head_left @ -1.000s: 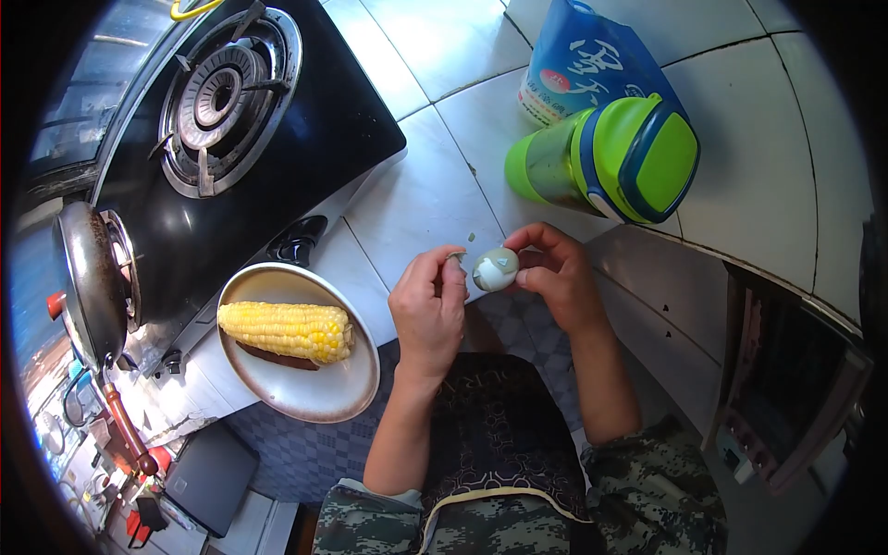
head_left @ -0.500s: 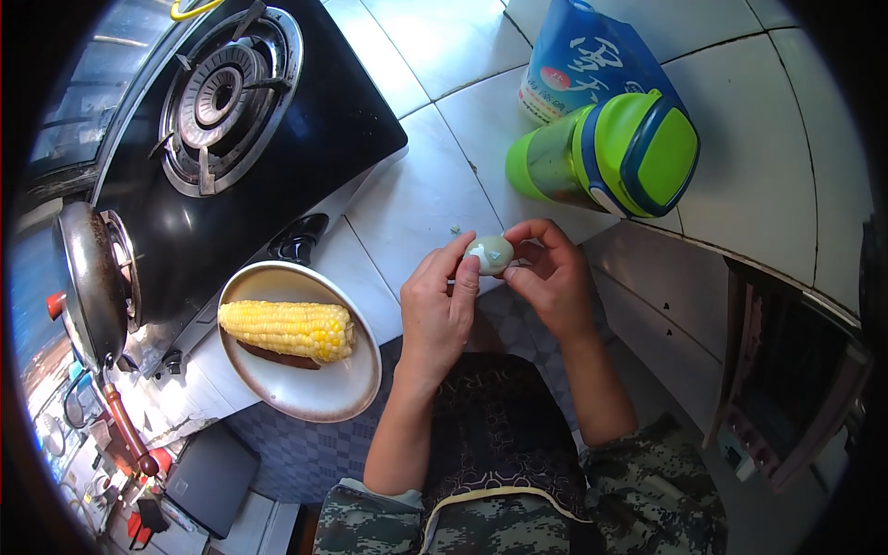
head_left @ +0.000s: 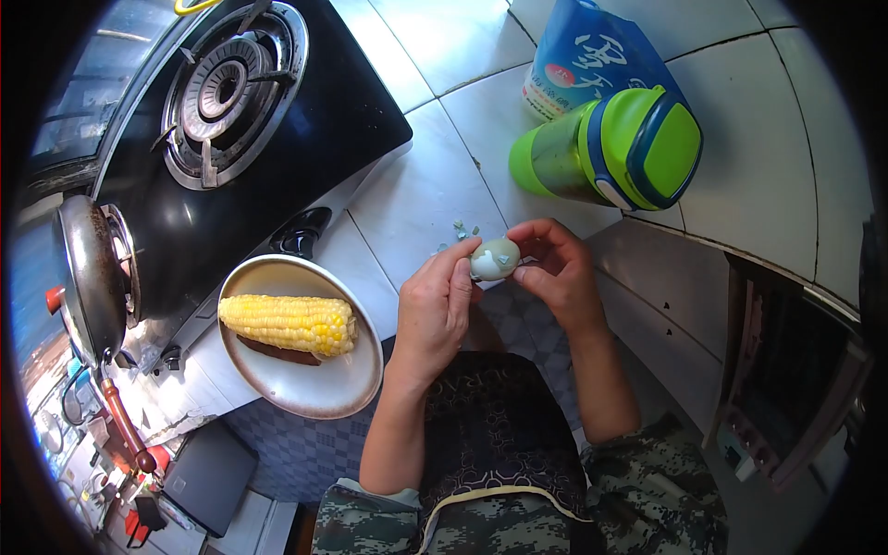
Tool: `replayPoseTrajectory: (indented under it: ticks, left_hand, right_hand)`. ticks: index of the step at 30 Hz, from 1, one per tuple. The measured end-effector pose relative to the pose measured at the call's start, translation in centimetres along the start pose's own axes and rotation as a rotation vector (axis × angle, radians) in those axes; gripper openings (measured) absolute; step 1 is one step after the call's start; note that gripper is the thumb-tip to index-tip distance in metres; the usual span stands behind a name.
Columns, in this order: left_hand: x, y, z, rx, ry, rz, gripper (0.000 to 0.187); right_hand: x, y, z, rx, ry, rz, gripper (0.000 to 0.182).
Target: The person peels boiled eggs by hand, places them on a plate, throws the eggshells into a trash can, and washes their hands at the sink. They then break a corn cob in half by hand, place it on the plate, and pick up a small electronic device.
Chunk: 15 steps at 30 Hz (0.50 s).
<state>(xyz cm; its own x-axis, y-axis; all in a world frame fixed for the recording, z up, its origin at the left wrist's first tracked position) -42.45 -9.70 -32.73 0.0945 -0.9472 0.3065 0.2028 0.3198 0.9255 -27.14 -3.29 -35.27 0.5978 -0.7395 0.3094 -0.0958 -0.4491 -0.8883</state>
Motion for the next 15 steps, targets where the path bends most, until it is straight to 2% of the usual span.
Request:
replayPoseTrajectory:
  ticks: [5, 7, 8, 9, 10, 15]
  left_hand:
    - [0.1, 0.1, -0.1, 0.12, -0.008, 0.023, 0.023]
    - [0.3, -0.1, -0.2, 0.334, -0.015, 0.057, 0.026]
    - [0.4, 0.0, -0.3, 0.333, -0.016, 0.057, 0.026]
    - [0.5, 0.2, -0.4, 0.463, -0.016, 0.052, 0.027]
    - [0.5, 0.4, -0.5, 0.593, -0.015, 0.046, 0.029]
    - [1.0, 1.0, -0.5, 0.715, 0.005, 0.038, 0.03]
  right_hand:
    - [0.2, -0.1, 0.2, -0.098, -0.037, -0.052, 0.034]
    - [0.1, 0.5, 0.4, -0.128, -0.042, -0.073, 0.034]
    - [0.1, 1.1, 0.3, -0.33, -0.089, -0.075, 0.035]
    - [0.1, 1.4, 0.2, -0.531, -0.135, -0.074, 0.037]
    - [0.1, 1.6, 0.1, -0.53, -0.135, -0.072, 0.037]
    - [-0.3, 1.9, -1.3, -0.851, -0.289, -0.062, 0.038]
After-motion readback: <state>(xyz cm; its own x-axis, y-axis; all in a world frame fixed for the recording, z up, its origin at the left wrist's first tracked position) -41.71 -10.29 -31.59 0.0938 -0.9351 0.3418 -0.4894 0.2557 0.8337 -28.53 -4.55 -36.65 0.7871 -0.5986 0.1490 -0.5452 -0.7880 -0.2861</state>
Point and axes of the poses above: each hand's wrist, its own x-axis away from the middle knuckle, its own z-axis out of the back of the hand, y = z × x, the point moved 4 cm from there along -x, towards the middle knuckle, and after that the axes turned 9 degrees about -y, right-handed, at the moved point
